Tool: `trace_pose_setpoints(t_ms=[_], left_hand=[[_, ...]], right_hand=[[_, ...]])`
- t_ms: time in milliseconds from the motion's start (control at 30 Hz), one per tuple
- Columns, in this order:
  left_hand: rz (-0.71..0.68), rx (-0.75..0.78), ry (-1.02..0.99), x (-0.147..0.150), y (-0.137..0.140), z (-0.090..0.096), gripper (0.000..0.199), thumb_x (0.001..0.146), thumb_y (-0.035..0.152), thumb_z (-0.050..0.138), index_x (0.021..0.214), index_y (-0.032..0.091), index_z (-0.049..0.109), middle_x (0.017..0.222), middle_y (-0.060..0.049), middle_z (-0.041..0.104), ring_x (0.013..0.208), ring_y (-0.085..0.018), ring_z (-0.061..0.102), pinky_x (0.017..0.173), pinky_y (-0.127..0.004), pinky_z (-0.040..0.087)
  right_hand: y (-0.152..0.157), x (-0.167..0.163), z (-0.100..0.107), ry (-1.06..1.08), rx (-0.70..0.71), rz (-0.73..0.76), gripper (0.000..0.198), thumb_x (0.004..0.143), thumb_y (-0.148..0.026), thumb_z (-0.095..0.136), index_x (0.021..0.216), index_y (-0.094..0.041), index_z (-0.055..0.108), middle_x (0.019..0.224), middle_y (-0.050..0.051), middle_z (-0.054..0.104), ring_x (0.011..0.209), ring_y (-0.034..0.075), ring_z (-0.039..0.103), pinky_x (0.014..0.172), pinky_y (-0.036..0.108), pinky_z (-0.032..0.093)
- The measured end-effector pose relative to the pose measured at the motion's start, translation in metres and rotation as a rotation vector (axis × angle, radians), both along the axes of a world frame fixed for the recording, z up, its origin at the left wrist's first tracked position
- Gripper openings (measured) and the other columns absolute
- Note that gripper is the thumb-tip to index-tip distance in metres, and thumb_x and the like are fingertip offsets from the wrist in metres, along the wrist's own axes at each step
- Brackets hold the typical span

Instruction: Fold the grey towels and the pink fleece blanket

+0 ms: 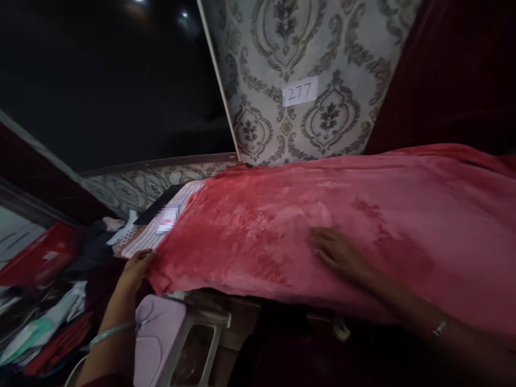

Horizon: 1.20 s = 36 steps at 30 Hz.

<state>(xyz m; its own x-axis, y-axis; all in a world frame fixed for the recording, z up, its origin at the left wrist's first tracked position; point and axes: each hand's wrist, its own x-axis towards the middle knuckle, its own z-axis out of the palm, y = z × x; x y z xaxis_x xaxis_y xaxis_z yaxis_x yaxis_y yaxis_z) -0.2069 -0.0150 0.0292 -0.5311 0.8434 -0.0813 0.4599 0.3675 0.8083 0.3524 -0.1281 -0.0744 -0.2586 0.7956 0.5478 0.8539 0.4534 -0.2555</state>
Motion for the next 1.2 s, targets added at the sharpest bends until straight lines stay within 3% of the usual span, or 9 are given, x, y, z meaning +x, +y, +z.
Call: trace_pose_setpoints(t_ms=[100, 200, 333, 467, 600, 700, 767, 900, 1200], left_hand=[[-0.054, -0.045, 0.614, 0.016, 0.006, 0.003, 0.04, 0.078, 0.035, 0.061, 0.108, 0.01, 0.067, 0.103, -0.014, 0.066, 0.101, -0.034, 0.063, 0.084, -0.048, 0.053], [-0.241, 0.145, 0.954, 0.049, 0.018, 0.006, 0.047, 0.087, 0.032, 0.047, 0.121, 0.004, 0.064, 0.123, -0.023, 0.063, 0.122, -0.04, 0.055, 0.1, -0.055, 0.047], [-0.619, 0.35, 0.906, 0.139, 0.042, 0.0, 0.051, 0.092, 0.032, 0.04, 0.131, 0.005, 0.059, 0.135, -0.021, 0.061, 0.129, -0.031, 0.056, 0.111, -0.042, 0.043], [-0.942, 0.355, 0.892, 0.258, 0.058, -0.008, 0.058, 0.095, 0.04, 0.047, 0.143, 0.009, 0.051, 0.152, -0.019, 0.049, 0.144, -0.028, 0.042, 0.119, -0.04, 0.033], [-1.082, 0.224, 0.922, 0.354, 0.06, -0.011, 0.065, 0.098, 0.042, 0.046, 0.154, 0.009, 0.039, 0.162, -0.022, 0.032, 0.152, -0.032, 0.027, 0.123, -0.051, 0.023], [-1.127, 0.22, 0.965, 0.398, 0.057, -0.02, 0.064, 0.1, 0.042, 0.042, 0.155, 0.01, 0.037, 0.163, -0.021, 0.03, 0.153, -0.033, 0.025, 0.122, -0.056, 0.023], [-1.143, 0.263, 1.006, 0.414, 0.056, -0.03, 0.061, 0.101, 0.041, 0.037, 0.155, 0.012, 0.039, 0.163, -0.02, 0.033, 0.152, -0.033, 0.028, 0.121, -0.057, 0.025], [-1.107, 0.316, 1.076, 0.423, 0.061, -0.048, 0.059, 0.101, 0.037, 0.031, 0.153, 0.011, 0.043, 0.158, -0.02, 0.041, 0.148, -0.033, 0.036, 0.117, -0.056, 0.032], [-1.099, 0.341, 1.127, 0.42, 0.076, -0.056, 0.065, 0.097, 0.039, 0.025, 0.152, 0.01, 0.044, 0.157, -0.018, 0.043, 0.146, -0.032, 0.039, 0.116, -0.056, 0.033]], right_hand=[[-0.037, 0.016, -0.002, 0.01, -0.017, -0.034, 0.037, 0.101, -0.032, 0.043, 0.12, -0.023, 0.073, 0.124, 0.012, 0.07, 0.115, 0.027, 0.064, 0.1, 0.048, 0.053], [-0.053, 0.046, -0.001, -0.012, -0.052, -0.149, 0.039, 0.101, -0.034, 0.041, 0.121, -0.022, 0.073, 0.124, 0.013, 0.07, 0.115, 0.028, 0.065, 0.1, 0.049, 0.052], [-0.052, 0.08, 0.006, -0.093, -0.106, -0.388, 0.049, 0.099, -0.042, 0.041, 0.136, -0.016, 0.063, 0.138, 0.017, 0.061, 0.13, 0.032, 0.056, 0.109, 0.052, 0.045], [-0.044, 0.087, 0.011, -0.163, -0.227, -0.582, 0.056, 0.099, -0.045, 0.042, 0.15, -0.022, 0.049, 0.158, 0.014, 0.04, 0.147, 0.034, 0.034, 0.113, 0.058, 0.036], [-0.043, 0.078, 0.012, -0.173, -0.401, -0.652, 0.057, 0.099, -0.048, 0.044, 0.152, -0.027, 0.046, 0.161, 0.013, 0.035, 0.148, 0.035, 0.031, 0.114, 0.062, 0.03], [-0.045, 0.073, 0.014, -0.13, -0.413, -0.644, 0.059, 0.099, -0.05, 0.046, 0.154, -0.028, 0.044, 0.162, 0.013, 0.032, 0.149, 0.037, 0.029, 0.115, 0.063, 0.027], [-0.045, 0.077, 0.017, -0.084, -0.38, -0.594, 0.057, 0.098, -0.049, 0.049, 0.151, -0.027, 0.048, 0.161, 0.014, 0.036, 0.148, 0.037, 0.031, 0.115, 0.062, 0.028], [-0.035, 0.118, 0.021, 0.097, -0.187, -0.523, 0.04, 0.098, -0.037, 0.049, 0.132, -0.023, 0.065, 0.139, 0.011, 0.062, 0.127, 0.025, 0.057, 0.11, 0.043, 0.042], [-0.052, 0.325, 0.054, 0.342, 0.048, -1.241, 0.052, 0.086, -0.013, 0.042, 0.133, -0.01, 0.064, 0.133, 0.019, 0.064, 0.126, 0.028, 0.058, 0.111, 0.046, 0.042]])
